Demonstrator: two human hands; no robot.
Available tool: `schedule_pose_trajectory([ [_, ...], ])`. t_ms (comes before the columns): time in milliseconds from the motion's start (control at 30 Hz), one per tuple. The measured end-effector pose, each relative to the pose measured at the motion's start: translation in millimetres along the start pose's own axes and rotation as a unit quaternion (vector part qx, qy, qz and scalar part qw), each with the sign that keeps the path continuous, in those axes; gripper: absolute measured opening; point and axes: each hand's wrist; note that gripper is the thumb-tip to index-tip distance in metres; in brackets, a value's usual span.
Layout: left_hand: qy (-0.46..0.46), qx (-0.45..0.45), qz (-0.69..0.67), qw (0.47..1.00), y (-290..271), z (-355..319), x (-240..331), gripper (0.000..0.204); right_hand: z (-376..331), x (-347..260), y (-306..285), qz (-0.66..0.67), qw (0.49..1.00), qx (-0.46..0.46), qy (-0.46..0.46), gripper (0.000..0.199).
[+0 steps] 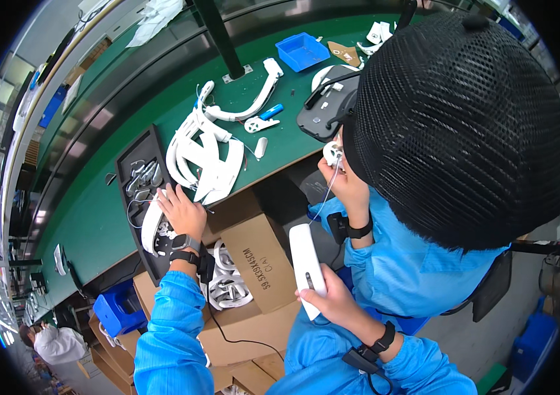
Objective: Assembling the internal components and housing of a white plastic electronic device on a factory assembly line.
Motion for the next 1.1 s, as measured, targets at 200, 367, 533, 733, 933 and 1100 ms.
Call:
schedule_pose_trajectory([
  [200,0.022,-0.03,0.037,0.999,6,4,1,0.055,-6,3,1,-0.009,1.0,-0.001,-0.014,0.037],
  [367,0.033,-0.054,0.046,0.997,8,4,4,0.06,-7,7,2,0.005,0.999,0.022,-0.028,0.038],
  [533,0.002,-0.061,0.034,0.998,-1,3,11,0.057,-5,15,3,-0.012,0.997,0.049,-0.06,0.038],
  [733,0.004,-0.05,0.036,0.998,3,2,13,0.057,-3,15,-3,-0.083,0.993,0.05,-0.069,0.039],
  [933,-0.001,-0.047,0.041,0.998,-3,2,14,0.055,-4,8,-2,-0.066,0.993,0.072,-0.067,0.041],
  [1100,-0.011,-0.053,0.029,0.998,0,2,13,0.056,-4,14,-1,-0.034,0.994,0.084,-0.062,0.039],
])
Point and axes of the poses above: each hand's wrist, its own z-axis towards the middle knuckle, its own y-axis out of the palm, x = y × z, and after that the axes turned 9 degrees about -y, right-handed
